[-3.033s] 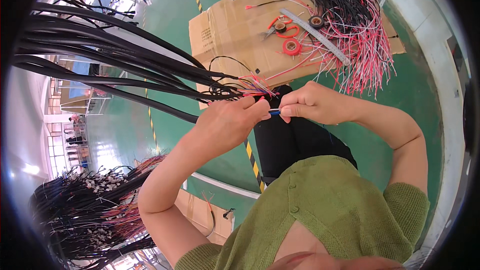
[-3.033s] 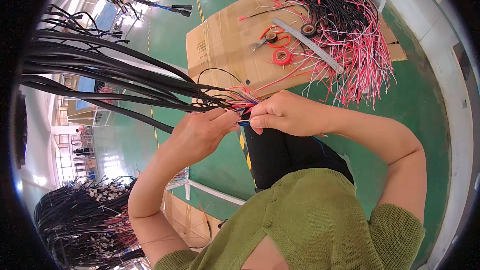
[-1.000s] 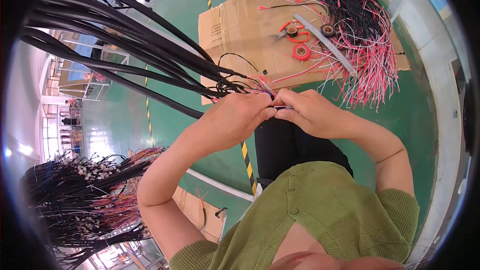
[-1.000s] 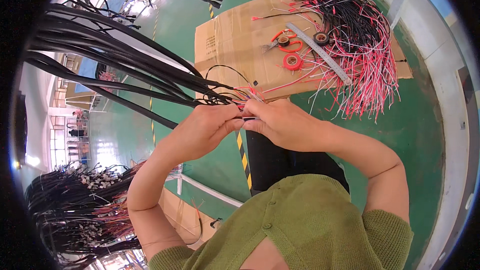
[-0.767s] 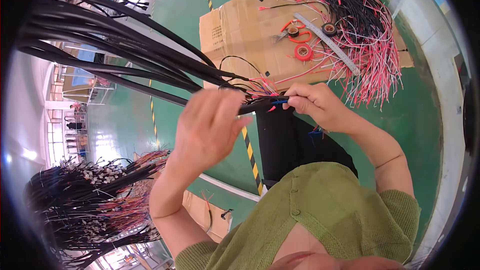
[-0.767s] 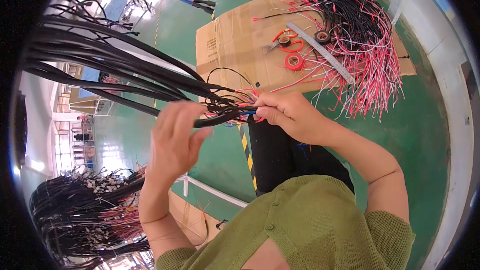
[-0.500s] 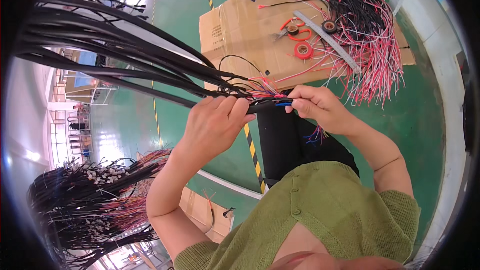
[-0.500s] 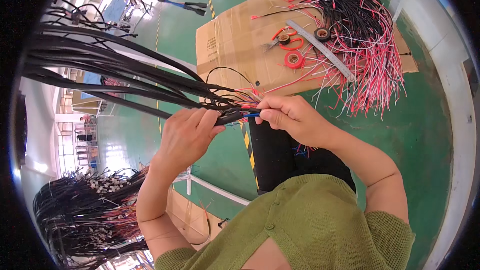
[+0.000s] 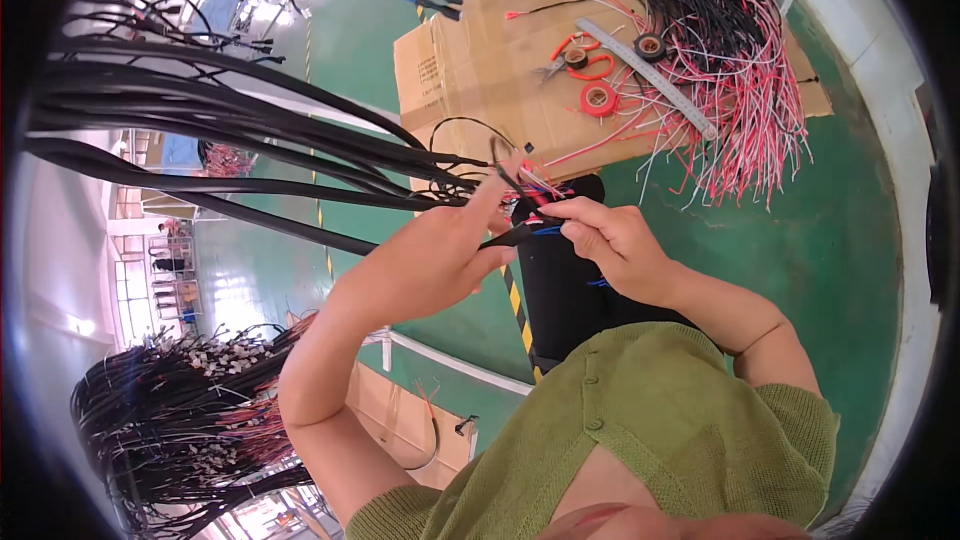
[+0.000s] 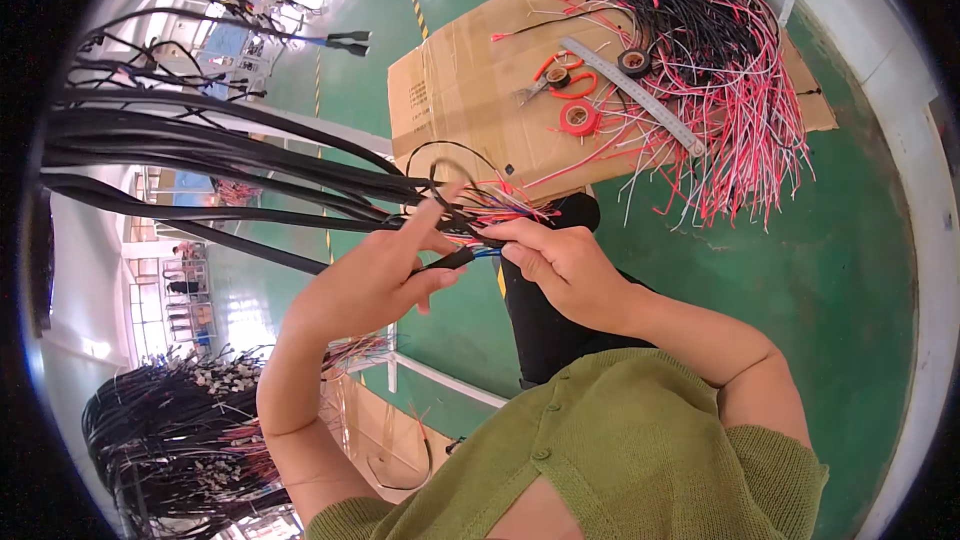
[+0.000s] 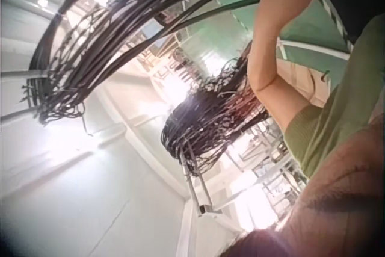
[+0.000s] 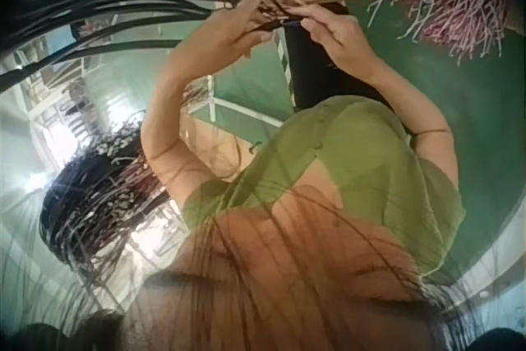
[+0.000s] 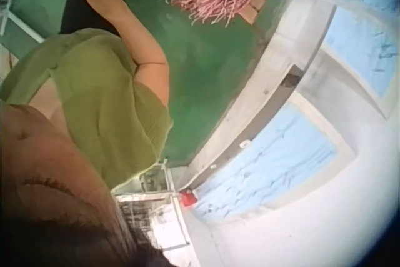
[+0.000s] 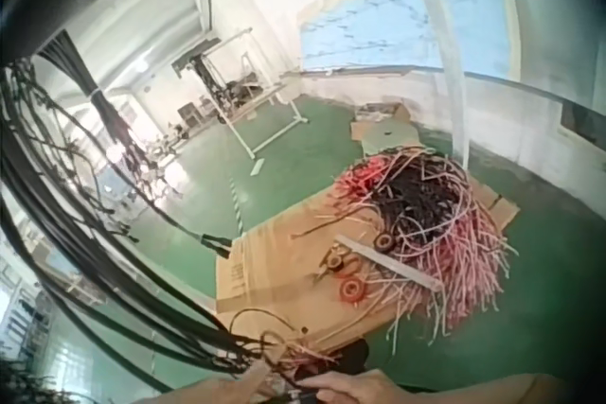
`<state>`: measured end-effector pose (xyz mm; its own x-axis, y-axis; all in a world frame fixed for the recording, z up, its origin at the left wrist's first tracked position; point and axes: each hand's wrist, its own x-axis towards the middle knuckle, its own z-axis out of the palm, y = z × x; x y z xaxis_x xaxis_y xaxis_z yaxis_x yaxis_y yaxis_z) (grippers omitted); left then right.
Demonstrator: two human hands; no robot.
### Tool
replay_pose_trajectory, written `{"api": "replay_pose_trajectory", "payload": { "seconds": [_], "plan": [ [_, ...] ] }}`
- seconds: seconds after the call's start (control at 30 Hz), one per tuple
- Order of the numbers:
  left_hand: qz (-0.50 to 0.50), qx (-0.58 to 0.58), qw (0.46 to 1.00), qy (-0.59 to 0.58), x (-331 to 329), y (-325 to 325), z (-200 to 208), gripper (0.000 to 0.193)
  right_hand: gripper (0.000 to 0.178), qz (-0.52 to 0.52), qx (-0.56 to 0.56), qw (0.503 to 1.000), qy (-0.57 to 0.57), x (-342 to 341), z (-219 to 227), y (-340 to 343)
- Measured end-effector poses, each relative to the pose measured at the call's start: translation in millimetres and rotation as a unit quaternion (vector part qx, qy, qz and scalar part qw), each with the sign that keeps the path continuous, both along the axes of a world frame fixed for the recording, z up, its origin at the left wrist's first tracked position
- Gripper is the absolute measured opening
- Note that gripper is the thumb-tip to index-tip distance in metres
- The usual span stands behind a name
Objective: Measure wire lengths using a ruler and bundle them together using black adhesive tape.
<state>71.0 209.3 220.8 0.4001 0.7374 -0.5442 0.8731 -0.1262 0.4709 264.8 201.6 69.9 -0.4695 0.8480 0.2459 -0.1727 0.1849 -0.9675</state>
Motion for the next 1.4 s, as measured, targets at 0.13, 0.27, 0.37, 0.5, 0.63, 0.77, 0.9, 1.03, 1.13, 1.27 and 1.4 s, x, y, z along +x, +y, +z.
{"api": "replay_pose_trajectory", "payload": {
  "seconds": [0.13,0.27,0.37,0.5,0.63,0.77,0.9,1.03,1.13,1.27,1.4],
  "plan": [
    [-0.099,0.123,0.987,0.028,3,2,-4,0.055,0.026,0.027,-0.061,0.997,0.028,3,-6,2],
    [-0.185,0.216,0.955,0.086,3,1,-16,0.054,0.027,0.085,-0.155,0.983,0.045,13,-8,10],
    [-0.175,0.198,0.954,0.145,12,3,-12,0.040,0.025,0.075,-0.094,0.992,0.022,11,-10,10],
    [-0.135,0.130,0.981,0.050,5,7,-22,0.041,0.023,0.102,-0.102,0.988,0.051,6,-6,10],
    [-0.204,0.258,0.944,0.023,1,9,-33,0.022,0.017,0.077,-0.141,0.986,0.054,4,-6,10],
    [-0.224,0.285,0.932,0.020,0,8,-37,0.019,0.017,0.122,-0.120,0.985,0.026,7,-9,14],
    [-0.213,0.313,0.919,0.111,1,4,-36,0.019,0.017,0.163,-0.200,0.964,0.057,-2,-17,20],
    [-0.108,0.526,0.834,0.126,17,-14,-48,0.023,0.017,0.143,-0.359,0.908,0.164,-13,-28,22],
    [0.128,0.473,0.871,-0.030,17,-78,-100,0.030,0.019,0.120,-0.383,0.901,0.163,-29,-34,25],
    [0.459,0.193,0.825,-0.266,56,-120,-178,0.024,0.019,0.147,-0.420,0.877,0.181,-63,-42,21],
    [0.528,0.053,0.776,-0.340,46,-170,-199,0.021,0.019,0.131,-0.441,0.867,0.191,-87,-42,17]
  ]
}}
